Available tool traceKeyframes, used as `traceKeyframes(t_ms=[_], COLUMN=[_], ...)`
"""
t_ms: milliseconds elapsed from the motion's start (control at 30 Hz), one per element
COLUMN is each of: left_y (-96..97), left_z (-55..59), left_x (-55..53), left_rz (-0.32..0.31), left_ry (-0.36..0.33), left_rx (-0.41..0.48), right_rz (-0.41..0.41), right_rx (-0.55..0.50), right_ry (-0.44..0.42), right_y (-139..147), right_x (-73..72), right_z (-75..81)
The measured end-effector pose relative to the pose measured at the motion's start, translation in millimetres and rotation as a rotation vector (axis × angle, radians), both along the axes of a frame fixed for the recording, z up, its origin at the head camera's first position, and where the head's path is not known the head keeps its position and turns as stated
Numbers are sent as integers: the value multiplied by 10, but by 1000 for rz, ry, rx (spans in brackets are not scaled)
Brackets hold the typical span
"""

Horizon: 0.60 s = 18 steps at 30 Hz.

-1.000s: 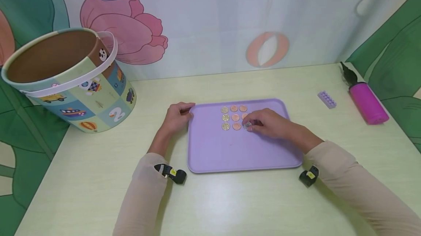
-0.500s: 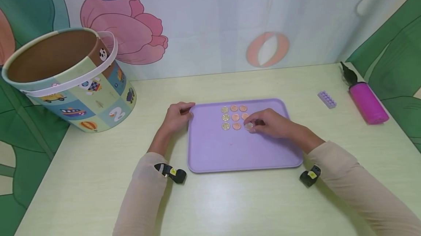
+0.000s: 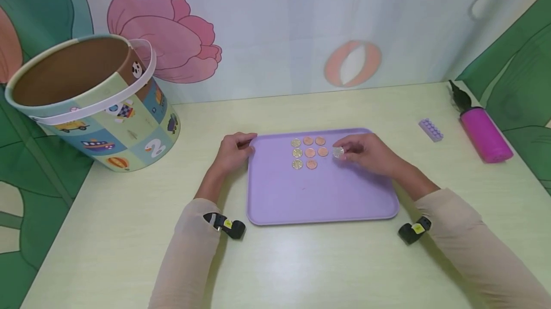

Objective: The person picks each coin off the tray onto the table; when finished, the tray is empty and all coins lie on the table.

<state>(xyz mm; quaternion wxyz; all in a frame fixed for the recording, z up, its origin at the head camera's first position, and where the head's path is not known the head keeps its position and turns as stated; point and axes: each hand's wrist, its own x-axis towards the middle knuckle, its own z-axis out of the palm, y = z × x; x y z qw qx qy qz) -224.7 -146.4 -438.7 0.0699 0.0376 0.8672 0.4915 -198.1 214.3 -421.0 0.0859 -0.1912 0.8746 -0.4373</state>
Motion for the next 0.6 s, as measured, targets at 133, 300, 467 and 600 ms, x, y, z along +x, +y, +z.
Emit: traceKeyframes(t_ms=[133,300,467,600], left_y=[-2,-2,-2,5], left_z=[1,9,2,-7], left_x=[1,16,12,4], left_rz=[-5,-5,-1,3], left_ry=[3,35,13,4], left_rx=[2,16,21,14], right_rz=[-73,-141,-204,-292], right_rx=[15,10,0,-11], right_ry=[-7,9,34,72], right_y=[99,245,410,556], right_x=[-21,-63,-114,-156], right_z=[59,102,105,61])
